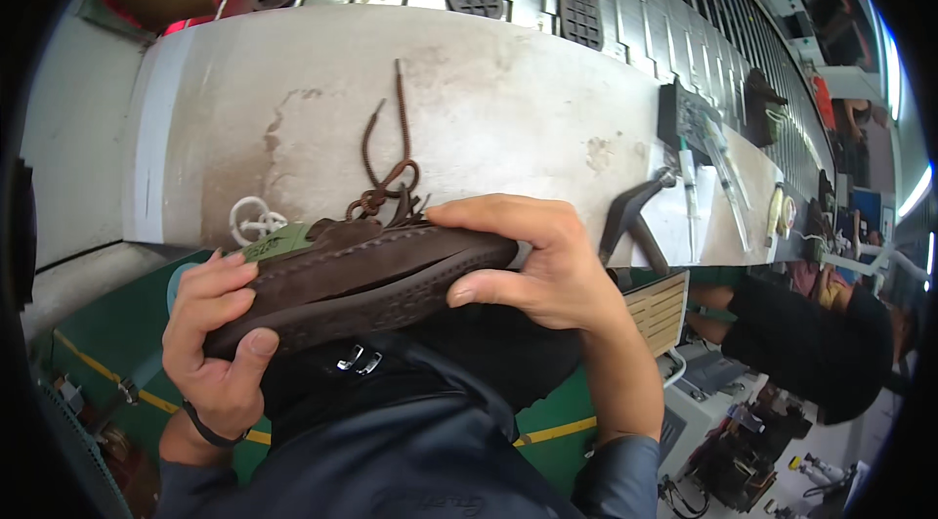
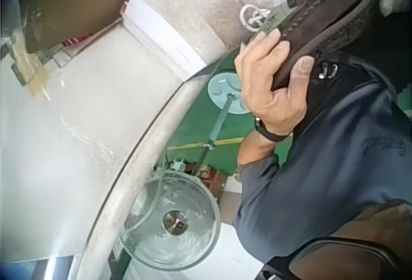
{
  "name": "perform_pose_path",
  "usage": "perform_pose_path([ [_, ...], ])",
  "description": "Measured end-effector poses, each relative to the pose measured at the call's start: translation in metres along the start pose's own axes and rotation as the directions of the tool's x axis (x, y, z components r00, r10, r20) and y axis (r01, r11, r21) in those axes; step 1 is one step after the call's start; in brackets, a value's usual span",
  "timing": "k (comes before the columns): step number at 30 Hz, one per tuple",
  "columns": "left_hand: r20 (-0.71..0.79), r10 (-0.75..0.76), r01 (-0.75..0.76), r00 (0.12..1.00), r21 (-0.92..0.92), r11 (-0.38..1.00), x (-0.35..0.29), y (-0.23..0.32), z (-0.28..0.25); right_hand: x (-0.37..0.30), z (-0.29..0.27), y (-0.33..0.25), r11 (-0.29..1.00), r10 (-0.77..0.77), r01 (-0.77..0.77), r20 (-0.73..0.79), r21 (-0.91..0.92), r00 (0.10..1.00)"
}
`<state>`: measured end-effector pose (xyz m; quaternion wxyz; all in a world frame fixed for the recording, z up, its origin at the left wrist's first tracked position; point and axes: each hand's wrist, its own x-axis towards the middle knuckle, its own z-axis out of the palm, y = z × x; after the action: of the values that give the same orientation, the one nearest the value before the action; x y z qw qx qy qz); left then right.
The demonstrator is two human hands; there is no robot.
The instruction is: The person assembles shoes by pressing outsoles onto shoe uppers by hand, tapping the bonded edges with a hammer, and placing the assembled shoes onto the conveyor belt.
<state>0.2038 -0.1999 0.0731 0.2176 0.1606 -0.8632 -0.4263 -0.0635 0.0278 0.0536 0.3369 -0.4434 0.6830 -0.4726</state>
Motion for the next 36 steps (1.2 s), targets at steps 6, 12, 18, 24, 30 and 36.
perform_pose_path([
  [6,0.031,0.067,-0.066,0.997,-0.027,0.997,-0.014,-0.012,0.004,0.001,-0.01,0.014,0.956,0.082,-0.108,0.105,0.273,0.991],
  [12,0.042,0.075,-0.074,0.996,-0.033,0.997,-0.02,-0.014,0.007,0.007,-0.017,0.014,0.893,0.11,-0.191,0.213,0.408,0.971],
  [18,0.066,0.067,-0.066,0.996,-0.019,0.998,-0.017,-0.013,0.005,0.015,-0.018,0.005,0.878,0.202,-0.292,0.261,0.379,0.944],
  [24,0.075,0.073,-0.073,0.995,-0.005,0.997,-0.016,-0.011,0.003,0.024,-0.014,-0.027,0.822,0.402,-0.489,0.309,0.293,0.862],
  [30,0.056,0.061,-0.06,0.997,-0.018,0.998,-0.014,-0.007,0.004,0.012,-0.009,-0.017,0.946,0.242,-0.272,0.172,0.179,0.955],
  [36,0.056,0.066,-0.065,0.996,-0.021,0.998,-0.015,-0.007,0.005,0.018,-0.012,-0.011,0.888,0.184,-0.279,0.273,0.364,0.944],
])
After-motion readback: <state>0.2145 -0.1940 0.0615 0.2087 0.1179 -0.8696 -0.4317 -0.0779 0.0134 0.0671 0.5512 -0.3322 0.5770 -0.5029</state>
